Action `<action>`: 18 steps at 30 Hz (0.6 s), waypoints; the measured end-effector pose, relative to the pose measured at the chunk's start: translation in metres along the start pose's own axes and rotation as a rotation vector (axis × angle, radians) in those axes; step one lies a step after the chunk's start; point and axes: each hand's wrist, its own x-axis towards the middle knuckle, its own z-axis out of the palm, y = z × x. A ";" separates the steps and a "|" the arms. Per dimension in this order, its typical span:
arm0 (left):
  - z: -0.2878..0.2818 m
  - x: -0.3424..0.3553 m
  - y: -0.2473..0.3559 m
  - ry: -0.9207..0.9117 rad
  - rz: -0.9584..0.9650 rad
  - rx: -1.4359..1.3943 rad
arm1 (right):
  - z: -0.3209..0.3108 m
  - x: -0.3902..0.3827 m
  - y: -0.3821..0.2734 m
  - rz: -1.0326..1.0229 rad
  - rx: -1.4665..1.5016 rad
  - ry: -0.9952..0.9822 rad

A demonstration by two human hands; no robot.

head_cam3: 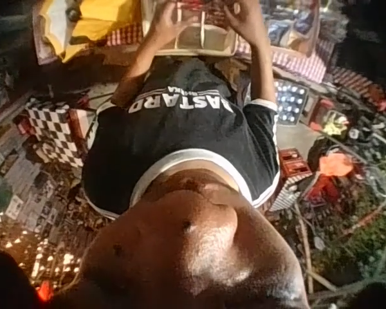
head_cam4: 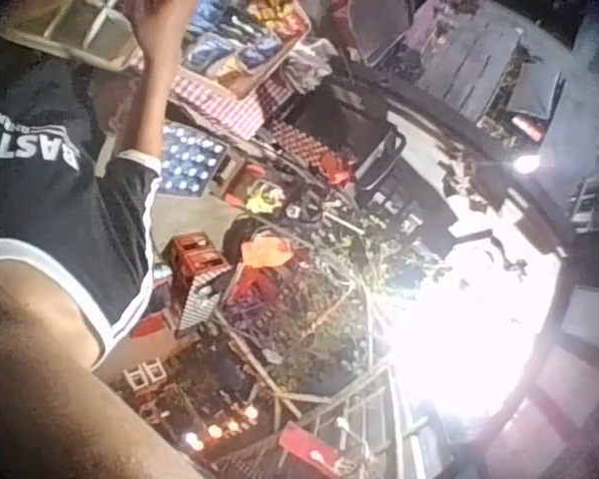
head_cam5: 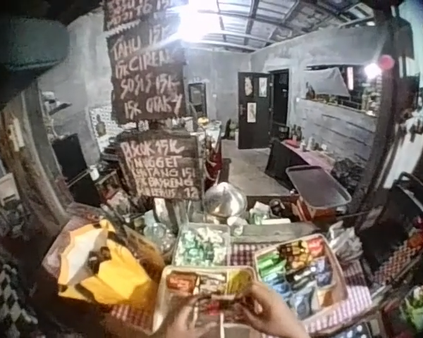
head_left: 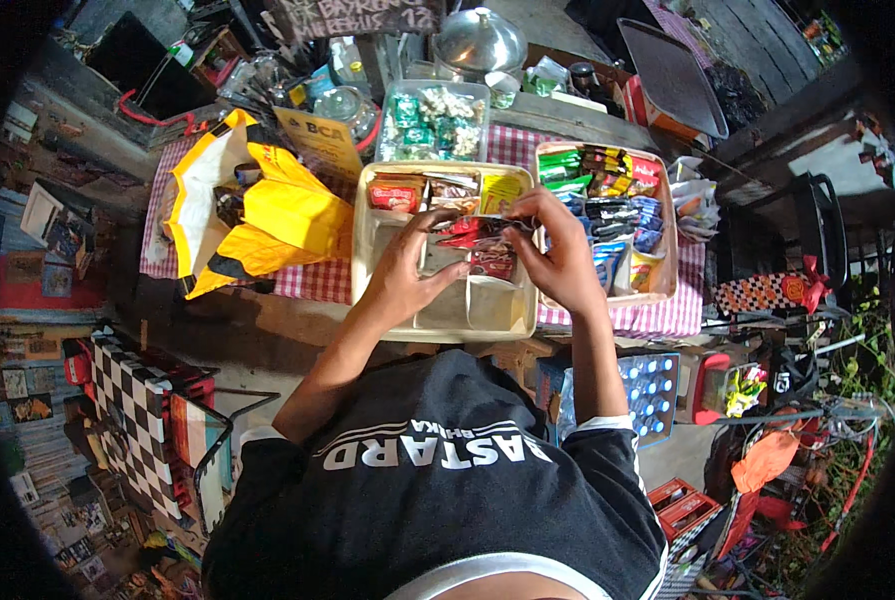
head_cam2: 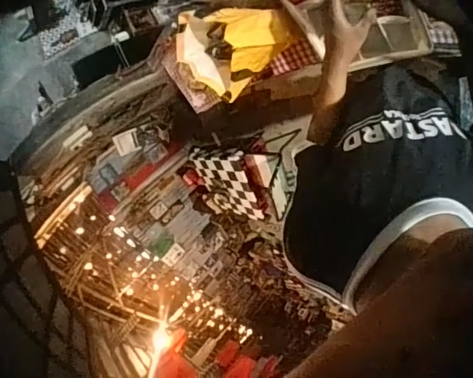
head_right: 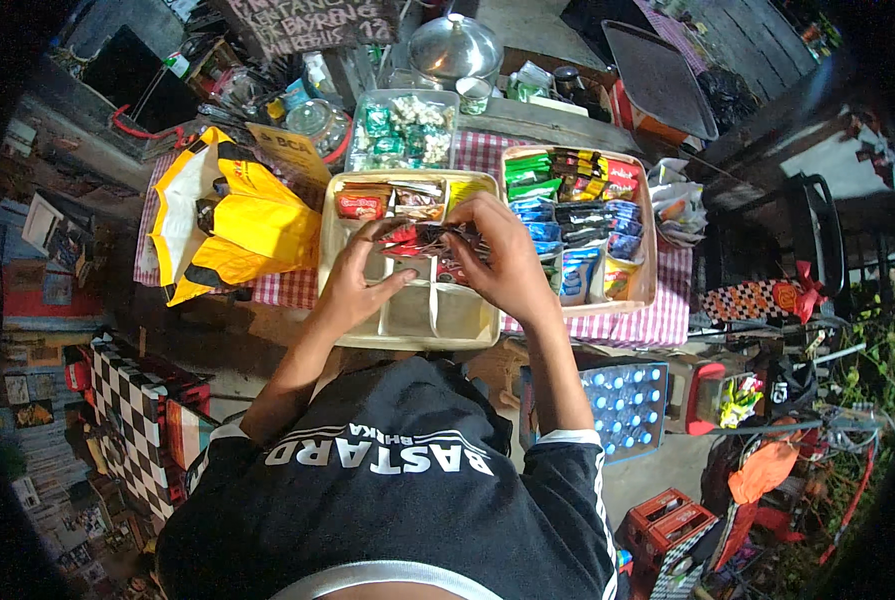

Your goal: Organize and transfer various snack sachets from a plastic organizer bin into a yellow reusable shopping bag.

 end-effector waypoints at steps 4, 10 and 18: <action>-0.044 0.005 0.014 0.073 -0.034 -0.076 | 0.025 0.013 -0.012 0.187 0.306 0.002; -0.129 0.002 0.023 0.177 0.048 0.059 | 0.064 0.062 -0.044 -0.029 0.202 -0.102; -0.253 -0.018 0.008 0.307 0.045 0.326 | 0.155 0.149 -0.089 -0.339 -0.067 -0.233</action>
